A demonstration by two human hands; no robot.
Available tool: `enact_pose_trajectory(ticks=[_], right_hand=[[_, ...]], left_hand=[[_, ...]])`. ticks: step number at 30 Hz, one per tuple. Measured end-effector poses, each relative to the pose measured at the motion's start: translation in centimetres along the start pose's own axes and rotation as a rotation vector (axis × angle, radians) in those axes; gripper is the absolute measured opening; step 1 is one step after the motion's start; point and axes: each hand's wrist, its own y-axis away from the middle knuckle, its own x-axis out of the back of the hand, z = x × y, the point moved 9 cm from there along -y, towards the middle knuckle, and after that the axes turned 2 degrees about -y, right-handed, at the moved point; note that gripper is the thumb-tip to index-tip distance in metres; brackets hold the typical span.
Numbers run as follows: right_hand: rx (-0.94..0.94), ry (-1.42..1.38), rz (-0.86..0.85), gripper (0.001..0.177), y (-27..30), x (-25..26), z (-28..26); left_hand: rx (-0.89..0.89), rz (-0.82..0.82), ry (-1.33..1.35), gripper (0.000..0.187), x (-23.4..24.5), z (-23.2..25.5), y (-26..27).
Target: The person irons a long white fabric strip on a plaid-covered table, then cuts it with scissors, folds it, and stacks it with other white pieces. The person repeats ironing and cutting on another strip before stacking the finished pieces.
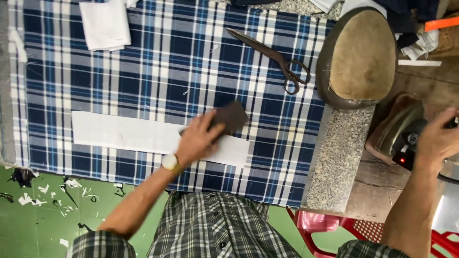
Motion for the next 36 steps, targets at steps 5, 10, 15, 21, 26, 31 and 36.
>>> enact_pose_trajectory(ticks=[5,10,15,21,26,31,36], right_hand=[[0.408,-0.524,-0.063,0.016,-3.4,6.0,-23.6],[0.308,-0.685,-0.378,0.028,-2.1,2.1,-38.2],[0.313,-0.598,-0.566,0.036,-1.9,-1.0,-41.4],[0.397,-0.496,-0.541,0.036,-0.5,-7.2,-39.6],[0.264,-0.501,-0.734,0.042,0.1,-7.6,-39.7],[-0.436,-1.237,-1.082,0.051,6.5,-6.7,-37.7],[-0.687,-1.387,-0.913,0.060,14.3,1.6,-37.5]], left_hand=[[0.094,0.138,-0.239,0.051,4.1,-9.0,-1.4],[0.233,0.265,-0.231,0.029,4.9,-9.5,1.1],[0.426,0.315,-0.130,0.031,4.4,-7.7,12.5],[0.807,0.470,-0.207,0.032,4.9,-7.5,29.2],[0.928,0.577,-0.288,0.039,5.2,-8.1,35.6],[0.840,0.614,-0.357,0.043,7.8,-11.8,33.2],[0.715,0.547,-0.298,0.049,9.4,-18.1,31.0]])
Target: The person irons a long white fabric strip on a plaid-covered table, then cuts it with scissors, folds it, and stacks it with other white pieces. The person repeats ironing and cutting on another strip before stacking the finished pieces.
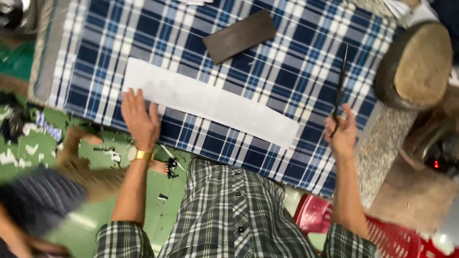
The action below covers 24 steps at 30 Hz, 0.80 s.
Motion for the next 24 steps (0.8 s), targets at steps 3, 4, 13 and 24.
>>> enact_pose_trajectory(ticks=[3,4,13,24], right_hand=[[-0.066,-0.131,0.059,0.053,7.2,-2.0,2.1],[-0.119,-0.196,0.050,0.043,9.6,-3.3,3.2],[-0.184,-0.309,-0.083,0.067,21.9,-14.7,3.3],[-0.241,-0.252,0.083,0.060,28.9,-19.2,1.5]], left_hand=[[-0.075,-0.049,0.000,0.051,-1.2,-1.4,-2.7],[-0.091,-0.068,0.000,0.052,-1.6,-2.0,-3.4],[-0.254,-0.167,0.036,0.053,-4.6,-3.4,-5.6],[-0.211,-0.220,0.088,0.055,-5.0,-3.8,-6.1]])
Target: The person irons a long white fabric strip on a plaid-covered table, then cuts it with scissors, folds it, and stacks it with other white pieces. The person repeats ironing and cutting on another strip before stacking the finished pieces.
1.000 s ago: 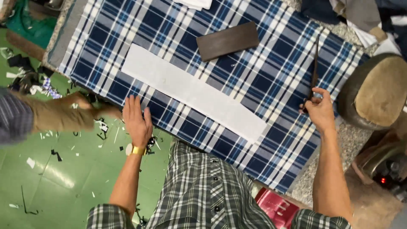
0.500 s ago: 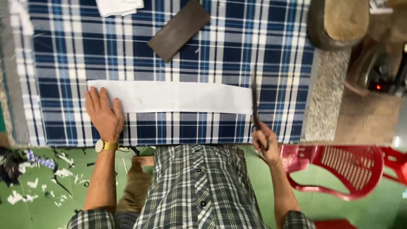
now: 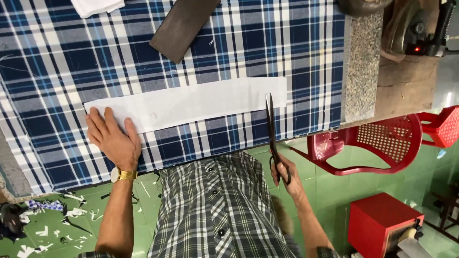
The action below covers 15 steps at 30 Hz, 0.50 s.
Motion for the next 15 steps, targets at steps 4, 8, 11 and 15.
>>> enact_pose_trajectory(ticks=[4,8,11,15], right_hand=[[-0.012,-0.019,0.085,0.073,3.2,1.0,3.2],[-0.053,0.057,0.079,0.064,4.6,1.0,4.3],[-0.038,0.129,0.064,0.056,3.9,0.4,3.9],[-0.169,0.136,0.157,0.060,2.4,0.9,6.0]], left_hand=[[-0.012,0.009,-0.005,0.053,0.3,0.2,-0.1],[-0.018,0.016,-0.021,0.055,0.2,0.2,0.0],[-0.024,0.011,-0.029,0.054,0.3,0.5,0.0],[-0.035,0.028,-0.022,0.054,0.6,0.8,-0.2]])
